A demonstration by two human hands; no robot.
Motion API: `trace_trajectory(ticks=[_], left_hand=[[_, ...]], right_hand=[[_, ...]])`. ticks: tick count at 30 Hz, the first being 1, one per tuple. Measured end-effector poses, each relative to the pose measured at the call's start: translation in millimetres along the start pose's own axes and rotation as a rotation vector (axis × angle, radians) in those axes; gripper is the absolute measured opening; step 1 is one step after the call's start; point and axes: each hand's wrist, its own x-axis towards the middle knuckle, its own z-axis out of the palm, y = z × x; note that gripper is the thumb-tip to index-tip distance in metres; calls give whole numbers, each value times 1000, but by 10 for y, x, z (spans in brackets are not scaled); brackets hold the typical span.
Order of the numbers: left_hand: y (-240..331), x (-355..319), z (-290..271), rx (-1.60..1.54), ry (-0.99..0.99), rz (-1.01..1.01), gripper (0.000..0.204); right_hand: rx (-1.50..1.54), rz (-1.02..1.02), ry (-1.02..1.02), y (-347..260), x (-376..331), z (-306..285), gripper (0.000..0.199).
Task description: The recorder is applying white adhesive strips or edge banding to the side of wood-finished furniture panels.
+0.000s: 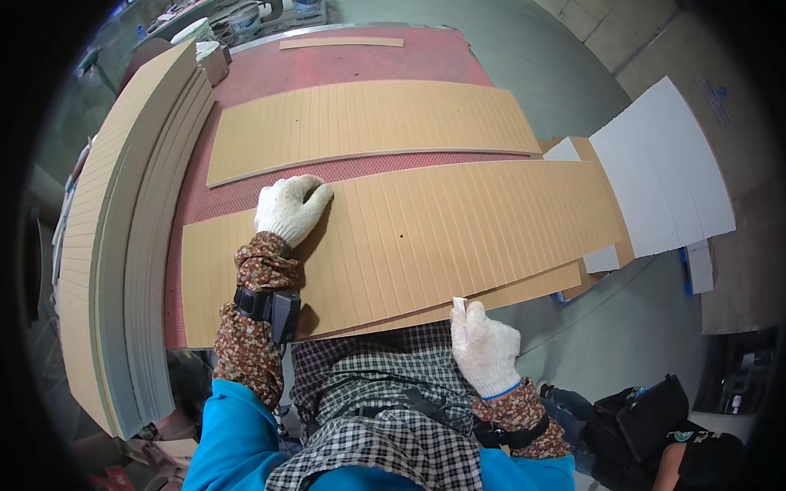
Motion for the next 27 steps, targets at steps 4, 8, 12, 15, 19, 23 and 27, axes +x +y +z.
trace_trajectory(ticks=[4,8,12,15,19,23,27], left_hand=[[-20,0,29,1,-11,-16,32],[-18,-9,44,43,60,17,32],[1,-15,14,50,-9,-19,34],[15,-23,5,52,4,-24,32],[13,-17,13,53,-3,-27,31],[17,-26,9,64,-1,-23,31],[15,-16,-3,57,25,-20,32]], right_hand=[[-21,-34,-32,-8,104,-57,26],[-44,-45,-83,-1,515,-44,30],[-42,-88,-99,-26,1212,77,32],[-53,-87,-108,-66,1803,206,36],[-114,-124,-123,-88,2376,305,41],[-205,-252,-109,-136,2616,348,40],[-125,-144,-116,-122,2317,299,44]])
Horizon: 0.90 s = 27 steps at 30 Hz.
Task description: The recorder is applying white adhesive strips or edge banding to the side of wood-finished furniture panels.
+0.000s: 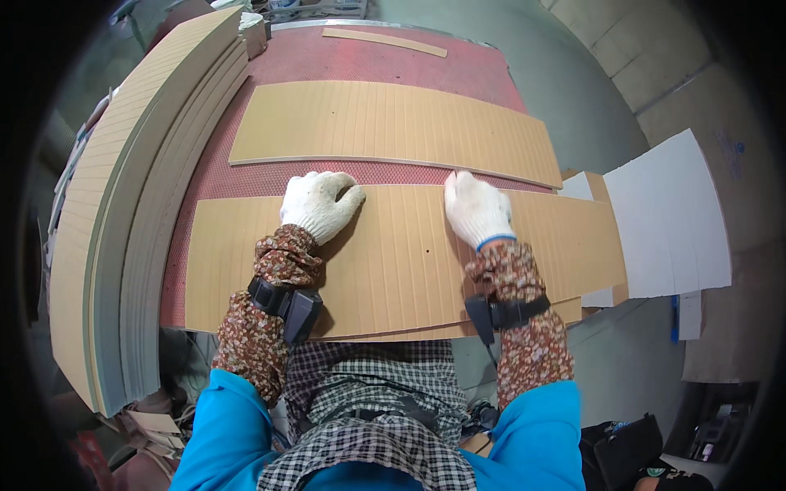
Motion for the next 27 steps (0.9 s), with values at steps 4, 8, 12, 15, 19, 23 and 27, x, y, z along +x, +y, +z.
trace_trajectory(ticks=[4,8,12,15,19,23,27], left_hand=[[-15,11,10,-10,-40,-10,34],[-35,3,34,10,-9,18,35],[-57,11,44,32,-13,11,35],[-57,22,48,28,-22,11,36],[-47,15,28,22,-24,14,35],[-27,15,9,17,-39,5,35],[-23,19,14,19,-48,-10,35]], right_hand=[[27,40,4,-38,-633,-11,43],[117,61,68,-90,-1434,-58,31],[115,130,52,-171,-2081,-75,29],[124,149,83,-221,-2279,-61,30],[145,136,88,-304,-2333,-76,30],[163,123,78,-363,-2282,-109,28],[137,100,63,-337,-2154,-130,29]])
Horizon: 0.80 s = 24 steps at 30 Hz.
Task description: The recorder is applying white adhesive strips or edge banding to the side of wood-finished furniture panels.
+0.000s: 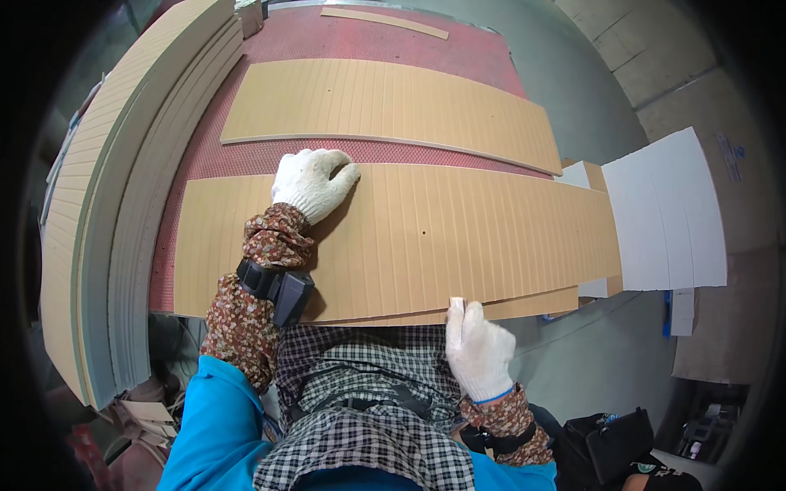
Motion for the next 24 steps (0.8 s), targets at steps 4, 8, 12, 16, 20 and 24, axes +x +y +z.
trace_trajectory(ticks=[4,8,12,16,20,24], left_hand=[[3,-4,20,4,23,4,33],[5,-20,22,-24,49,1,32],[0,-21,35,-19,34,-9,32],[-18,-14,36,-42,70,29,36],[-15,-1,34,-73,21,-8,37],[-13,-16,36,-19,59,19,33]], right_hand=[[-50,-96,6,70,554,105,31],[-88,-78,-41,68,1452,261,35],[-200,-244,6,60,2201,363,38],[-233,-198,-51,23,2493,384,37],[-254,-289,5,15,2212,333,38],[-88,-145,25,36,1473,259,34]])
